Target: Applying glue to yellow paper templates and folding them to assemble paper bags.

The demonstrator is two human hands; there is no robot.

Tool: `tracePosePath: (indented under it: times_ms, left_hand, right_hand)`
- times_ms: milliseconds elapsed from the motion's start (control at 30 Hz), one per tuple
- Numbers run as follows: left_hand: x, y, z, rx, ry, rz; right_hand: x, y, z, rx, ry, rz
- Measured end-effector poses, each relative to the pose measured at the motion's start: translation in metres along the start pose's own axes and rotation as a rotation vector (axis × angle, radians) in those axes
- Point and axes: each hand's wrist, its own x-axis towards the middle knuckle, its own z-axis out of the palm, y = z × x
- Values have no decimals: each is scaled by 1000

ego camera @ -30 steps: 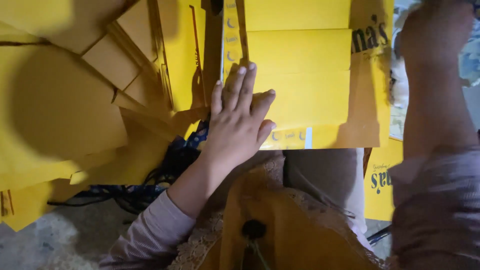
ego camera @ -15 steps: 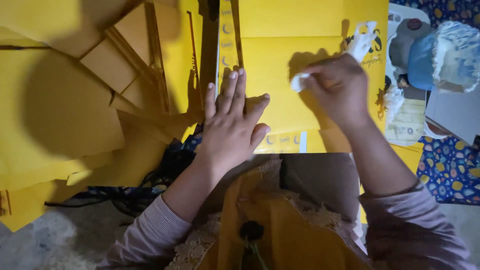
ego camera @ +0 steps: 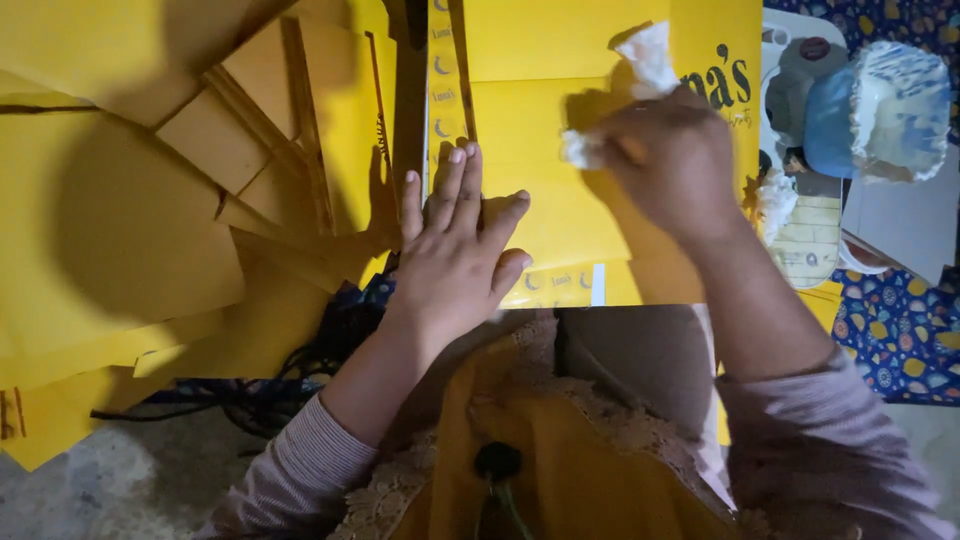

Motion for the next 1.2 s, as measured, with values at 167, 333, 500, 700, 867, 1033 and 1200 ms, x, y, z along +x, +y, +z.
tracePosePath:
  times_ms: [167, 333, 500, 700, 867, 1033, 1200]
  left_hand:
    - [-2, -1, 4, 6, 43, 9]
    - [0, -2, 7, 36, 50, 14]
    - [-1, 0, 3, 13, 46, -6]
    - [-2, -1, 6, 13, 63, 8]
    - [-3, -2, 10, 17, 86, 21]
    - [-3, 1, 7, 25, 84, 10]
    - [-2, 1, 6, 40, 83, 1]
  right_hand:
    - [-32, 24, -16, -88, -10, 150]
    - [-10, -11, 8, 115, 40, 175]
    - [25, -55, 21, 208, 118, -4]
    - [-35, 17, -7, -293, 27, 153]
    - [-114, 89, -40, -490, 98, 249]
    - [-118, 104, -40, -265, 242, 304]
    - [-107, 120, -16, 47, 348, 401]
